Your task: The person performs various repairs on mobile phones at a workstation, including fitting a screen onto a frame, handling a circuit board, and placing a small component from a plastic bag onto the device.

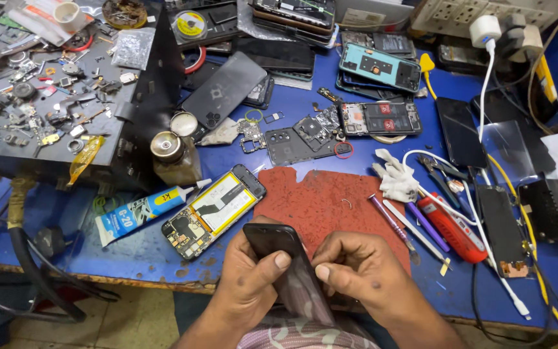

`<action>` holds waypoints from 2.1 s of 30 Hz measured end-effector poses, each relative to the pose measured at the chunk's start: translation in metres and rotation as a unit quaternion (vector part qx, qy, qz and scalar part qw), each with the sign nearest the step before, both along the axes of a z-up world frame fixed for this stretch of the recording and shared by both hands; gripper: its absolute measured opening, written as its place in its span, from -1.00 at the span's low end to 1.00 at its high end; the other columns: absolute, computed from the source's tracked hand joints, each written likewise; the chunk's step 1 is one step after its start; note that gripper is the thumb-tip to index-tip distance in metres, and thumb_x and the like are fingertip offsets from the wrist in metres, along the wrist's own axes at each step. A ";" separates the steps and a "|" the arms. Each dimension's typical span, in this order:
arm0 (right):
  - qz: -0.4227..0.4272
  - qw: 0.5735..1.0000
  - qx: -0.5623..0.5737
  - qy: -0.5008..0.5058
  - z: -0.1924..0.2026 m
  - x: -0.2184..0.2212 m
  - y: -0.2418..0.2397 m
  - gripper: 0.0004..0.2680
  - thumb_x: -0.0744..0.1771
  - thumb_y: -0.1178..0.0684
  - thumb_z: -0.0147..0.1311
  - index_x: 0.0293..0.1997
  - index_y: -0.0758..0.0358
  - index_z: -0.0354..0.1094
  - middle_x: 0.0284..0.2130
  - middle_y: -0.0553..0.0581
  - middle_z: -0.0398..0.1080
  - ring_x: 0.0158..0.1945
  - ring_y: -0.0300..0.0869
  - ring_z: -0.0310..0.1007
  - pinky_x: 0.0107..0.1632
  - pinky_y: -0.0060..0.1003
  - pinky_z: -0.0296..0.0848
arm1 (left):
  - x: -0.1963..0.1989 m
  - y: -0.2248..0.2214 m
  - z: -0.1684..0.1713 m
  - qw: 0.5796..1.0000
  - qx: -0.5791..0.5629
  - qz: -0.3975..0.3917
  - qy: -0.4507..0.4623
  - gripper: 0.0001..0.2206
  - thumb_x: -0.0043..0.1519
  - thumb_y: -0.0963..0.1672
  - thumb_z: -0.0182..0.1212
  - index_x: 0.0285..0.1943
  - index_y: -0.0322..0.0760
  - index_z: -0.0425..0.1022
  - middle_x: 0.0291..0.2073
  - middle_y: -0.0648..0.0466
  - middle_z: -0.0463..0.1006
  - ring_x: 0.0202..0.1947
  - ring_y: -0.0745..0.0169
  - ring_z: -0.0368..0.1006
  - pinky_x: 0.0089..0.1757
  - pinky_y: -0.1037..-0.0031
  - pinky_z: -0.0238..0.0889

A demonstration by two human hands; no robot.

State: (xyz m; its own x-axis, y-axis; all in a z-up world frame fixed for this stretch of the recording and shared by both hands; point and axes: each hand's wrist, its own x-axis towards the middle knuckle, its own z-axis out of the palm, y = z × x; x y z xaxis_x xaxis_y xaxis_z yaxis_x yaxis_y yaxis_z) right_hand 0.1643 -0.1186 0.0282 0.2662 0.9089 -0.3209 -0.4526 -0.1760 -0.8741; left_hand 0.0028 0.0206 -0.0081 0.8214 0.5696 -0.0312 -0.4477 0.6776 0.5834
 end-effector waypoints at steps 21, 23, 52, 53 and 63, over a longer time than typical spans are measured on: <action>0.035 0.999 0.004 0.006 -0.007 0.001 0.002 -0.89 0.28 0.20 0.25 -0.37 0.36 0.36 -0.54 0.06 0.39 -0.56 -0.38 0.27 -0.55 -0.48 0.16 | 0.001 -0.001 0.003 0.998 -0.016 -0.058 0.006 -0.72 0.16 -0.15 0.45 -0.09 -0.34 0.41 -0.23 -0.01 0.58 -0.20 0.25 0.52 -0.09 0.38 0.41; 0.036 0.999 -0.002 0.004 -0.006 0.000 0.002 -0.89 0.27 0.20 0.25 -0.37 0.37 0.36 -0.56 0.06 0.39 -0.57 -0.38 0.26 -0.55 -0.48 0.15 | 0.001 -0.001 0.002 0.998 -0.011 -0.056 0.011 -0.72 0.16 -0.15 0.45 -0.10 -0.34 0.41 -0.23 -0.01 0.58 -0.20 0.24 0.52 -0.10 0.37 0.41; 0.006 0.999 0.033 0.034 -0.016 0.010 -0.005 -0.87 0.28 0.20 0.22 -0.41 0.30 0.29 -0.53 0.01 0.30 -0.57 -0.35 0.24 -0.53 -0.42 0.19 | 0.012 -0.005 -0.002 0.998 0.004 -0.048 0.046 -0.73 0.15 -0.20 0.42 -0.04 -0.39 0.47 -0.22 0.09 0.60 -0.22 0.36 0.51 -0.11 0.46 0.41; 0.007 0.999 0.033 0.034 -0.017 0.010 -0.006 -0.87 0.28 0.20 0.22 -0.41 0.30 0.29 -0.53 0.01 0.30 -0.57 -0.35 0.24 -0.53 -0.42 0.19 | 0.012 -0.006 -0.002 0.998 0.005 -0.048 0.042 -0.74 0.16 -0.20 0.42 -0.03 -0.38 0.47 -0.21 0.10 0.60 -0.21 0.37 0.50 -0.11 0.47 0.40; 0.003 0.999 0.043 -0.001 -0.021 0.014 -0.004 -0.86 0.28 0.19 0.23 -0.42 0.30 0.29 -0.48 0.05 0.35 -0.48 -0.28 0.37 -0.42 -0.38 0.35 | 0.013 -0.005 0.003 0.997 0.000 -0.055 0.045 -0.73 0.16 -0.19 0.41 -0.03 -0.38 0.45 -0.23 0.08 0.59 -0.23 0.35 0.50 -0.13 0.45 0.41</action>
State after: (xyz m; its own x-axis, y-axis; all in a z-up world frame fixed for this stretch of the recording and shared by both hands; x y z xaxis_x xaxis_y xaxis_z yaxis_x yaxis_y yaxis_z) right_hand 0.1779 -0.1226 0.0076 0.2620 0.9346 -0.2405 -0.4497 -0.1023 -0.8873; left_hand 0.0163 0.0158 -0.0055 0.8729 0.4759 -0.1080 -0.3163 0.7202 0.6175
